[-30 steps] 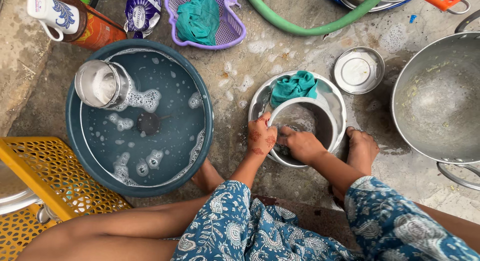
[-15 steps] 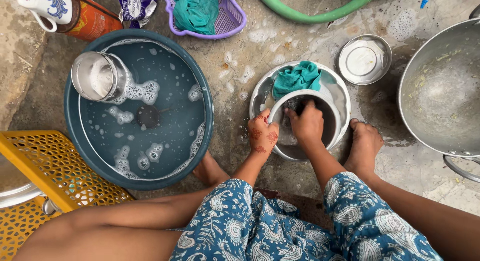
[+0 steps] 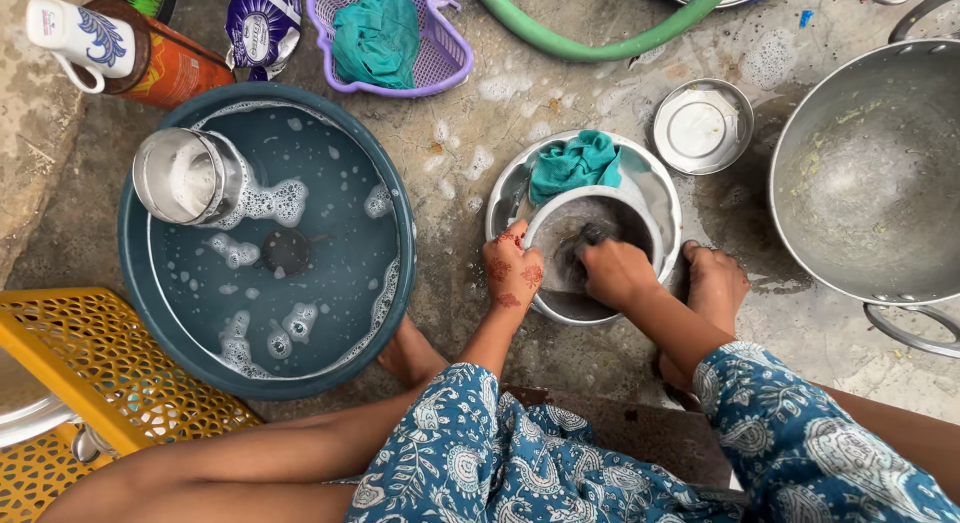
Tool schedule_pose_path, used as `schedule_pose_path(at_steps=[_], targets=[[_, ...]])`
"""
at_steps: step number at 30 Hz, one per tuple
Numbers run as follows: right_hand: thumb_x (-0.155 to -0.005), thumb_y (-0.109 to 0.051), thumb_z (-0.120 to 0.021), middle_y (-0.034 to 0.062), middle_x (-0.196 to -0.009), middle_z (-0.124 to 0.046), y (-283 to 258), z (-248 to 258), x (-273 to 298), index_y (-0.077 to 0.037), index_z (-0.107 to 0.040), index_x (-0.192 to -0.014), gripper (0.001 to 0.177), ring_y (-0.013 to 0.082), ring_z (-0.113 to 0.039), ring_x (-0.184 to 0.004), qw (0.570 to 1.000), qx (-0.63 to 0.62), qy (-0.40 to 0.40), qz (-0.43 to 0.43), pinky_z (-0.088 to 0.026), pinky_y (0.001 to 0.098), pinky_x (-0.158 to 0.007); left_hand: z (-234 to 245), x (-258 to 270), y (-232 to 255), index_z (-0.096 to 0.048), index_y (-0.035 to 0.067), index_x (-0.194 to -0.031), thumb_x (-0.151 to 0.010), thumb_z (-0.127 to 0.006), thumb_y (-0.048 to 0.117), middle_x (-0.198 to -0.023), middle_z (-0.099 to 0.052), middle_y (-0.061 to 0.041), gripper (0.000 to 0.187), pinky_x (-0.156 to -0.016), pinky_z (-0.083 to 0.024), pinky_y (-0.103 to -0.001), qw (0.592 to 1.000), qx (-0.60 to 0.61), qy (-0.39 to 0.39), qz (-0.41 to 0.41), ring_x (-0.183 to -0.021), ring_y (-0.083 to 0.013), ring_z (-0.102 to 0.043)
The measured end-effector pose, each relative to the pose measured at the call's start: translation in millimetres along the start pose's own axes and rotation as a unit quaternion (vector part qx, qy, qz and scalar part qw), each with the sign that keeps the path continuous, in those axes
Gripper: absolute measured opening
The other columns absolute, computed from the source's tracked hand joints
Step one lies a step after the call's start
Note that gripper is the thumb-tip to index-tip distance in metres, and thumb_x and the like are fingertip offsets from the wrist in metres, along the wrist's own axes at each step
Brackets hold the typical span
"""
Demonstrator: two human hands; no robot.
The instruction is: The person washes several metal bowls, plates, and small cups by hand using a sponge and soapy water, then rinses them.
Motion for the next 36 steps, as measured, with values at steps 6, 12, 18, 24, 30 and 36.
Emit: schedule_pose_path(at_steps=[6,12,18,24,30,36], targets=[[-0.086,-0.02,-0.071,0.0235,-0.104,-0.067,-26,37,-13,-0.007,-0.062,-0.135,0.051,0.0424,-0.07,-0.083,0.969,-0.099,0.228,0.0,-0.057,0.0504,-0.071,-3,3,1,-0.053,0.0,-0.078,-0.071,-0.058,0.003,-0.06,-0.049,-0.023,0.01,-0.057,-0.045,-0.045,1.0,-0.014,-0.004,0.007,-0.057,-0.0414,-0.048],[-0.077,-0.011,-0.068,0.0138,-0.128,-0.063,-45,6,-5,-0.019,-0.067,-0.127,0.051,0.0348,-0.073,-0.087,0.971,0.053,0.105,0.207,-0.06,0.0458,-0.078,-9,-2,11,-0.065,0.003,-0.092,-0.071,-0.057,0.003,-0.07,-0.063,-0.024,0.022,-0.065,-0.05,-0.049,0.999,-0.037,-0.027,-0.025,-0.069,-0.0444,-0.064],[-0.071,-0.015,-0.072,0.0234,-0.122,-0.063,-30,49,-5,-0.013,-0.065,-0.132,0.062,0.0384,-0.073,-0.085,0.972,0.013,0.207,0.109,-0.059,0.049,-0.065,-4,-6,26,-0.066,0.002,-0.096,-0.075,-0.059,0.005,-0.075,-0.066,-0.024,0.023,-0.067,-0.052,-0.048,0.998,-0.018,-0.032,-0.042,-0.072,-0.0442,-0.066],[-0.083,-0.037,-0.079,0.018,-0.106,-0.072,5,57,-1,-0.009,-0.07,-0.119,0.046,0.0385,-0.072,-0.095,0.965,-0.103,0.189,-0.146,-0.057,0.05,-0.08,-4,-4,23,-0.066,0.003,-0.096,-0.074,-0.059,0.005,-0.071,-0.065,-0.025,0.022,-0.066,-0.051,-0.046,0.998,-0.042,-0.044,0.023,-0.068,-0.0439,-0.065],[-0.076,-0.019,-0.079,0.0145,-0.119,-0.065,-40,67,2,-0.017,-0.072,-0.127,0.052,0.0378,-0.068,-0.108,0.95,-0.115,0.29,0.024,-0.056,0.0476,-0.084,10,-16,16,-0.064,0.0,-0.095,-0.076,-0.061,0.005,-0.078,-0.068,-0.025,0.02,-0.069,-0.053,-0.047,0.997,-0.038,-0.047,-0.046,-0.074,-0.0444,-0.067],[-0.069,-0.006,-0.073,-0.0016,-0.132,-0.059,-55,18,11,-0.038,-0.072,-0.122,0.062,0.0302,-0.068,-0.104,0.971,0.031,-0.039,0.233,-0.057,0.0414,-0.088,10,-18,17,-0.07,0.004,-0.107,-0.075,-0.06,0.004,-0.081,-0.07,-0.026,0.034,-0.074,-0.055,-0.046,0.99,-0.062,-0.086,-0.097,-0.079,-0.044,-0.069]])
Point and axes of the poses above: each hand's wrist, its own x-axis away from the middle knuckle, its own z-axis out of the back of the hand, y = z × x, the point moved 8 cm from there along -x, towards the middle knuckle
